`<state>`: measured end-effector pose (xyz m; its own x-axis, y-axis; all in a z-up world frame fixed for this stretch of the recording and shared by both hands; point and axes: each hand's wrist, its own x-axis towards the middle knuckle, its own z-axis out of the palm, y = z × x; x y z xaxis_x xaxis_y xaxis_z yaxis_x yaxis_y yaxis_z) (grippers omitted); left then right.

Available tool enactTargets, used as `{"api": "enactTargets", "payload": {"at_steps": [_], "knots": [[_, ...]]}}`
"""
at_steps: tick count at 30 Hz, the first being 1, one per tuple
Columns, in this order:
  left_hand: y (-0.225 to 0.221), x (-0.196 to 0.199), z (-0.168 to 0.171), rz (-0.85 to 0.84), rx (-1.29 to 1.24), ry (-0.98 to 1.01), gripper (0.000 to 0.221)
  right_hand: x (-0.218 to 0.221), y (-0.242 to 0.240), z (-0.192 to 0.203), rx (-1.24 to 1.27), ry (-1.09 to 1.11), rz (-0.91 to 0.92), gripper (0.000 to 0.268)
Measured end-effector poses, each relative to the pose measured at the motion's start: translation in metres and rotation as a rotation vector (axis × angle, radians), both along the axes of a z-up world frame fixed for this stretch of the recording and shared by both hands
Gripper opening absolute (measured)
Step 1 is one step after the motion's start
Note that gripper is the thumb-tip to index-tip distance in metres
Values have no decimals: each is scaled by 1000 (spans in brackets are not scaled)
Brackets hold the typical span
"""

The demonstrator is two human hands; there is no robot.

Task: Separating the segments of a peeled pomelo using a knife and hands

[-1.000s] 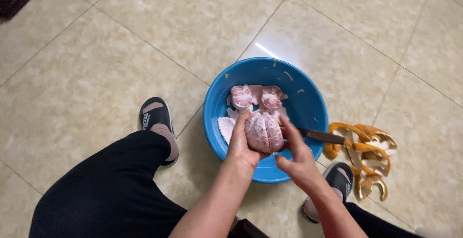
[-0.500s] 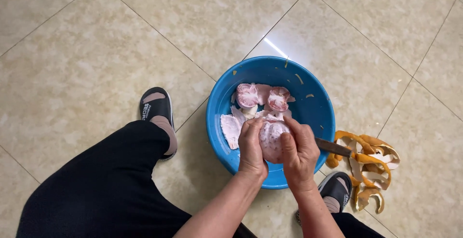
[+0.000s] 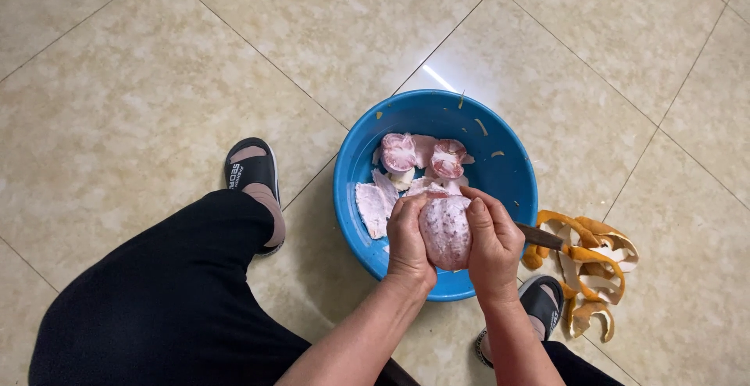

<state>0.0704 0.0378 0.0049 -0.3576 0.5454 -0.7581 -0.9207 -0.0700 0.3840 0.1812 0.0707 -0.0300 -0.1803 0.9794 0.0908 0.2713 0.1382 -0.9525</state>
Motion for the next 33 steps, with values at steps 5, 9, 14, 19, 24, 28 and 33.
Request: {"api": "enactTargets", "payload": {"at_steps": [5,9,14,19,24,28,33], "knots": [[-3,2,-3,3,39,-25,17,-4,-2,10,-53,98,-16,34],[-3,3,-4,-1,47,-35,16,-9,0,11,-153,231,-35,33],[-7,1,1,9,63,-79,17,-9,3,15,-304,332,-47,33],[-9,0,5,1,61,-87,17,-10,8,23,-504,375,-65,32],[-12,-5,6,-10,92,-70,18,-9,13,14,-645,465,-27,31],[-11,-3,9,-22,95,-19,19,-15,-4,35,-493,346,-47,34],[-11,4,0,-214,30,153,35,5,2,10,-168,84,-51,24]]}}
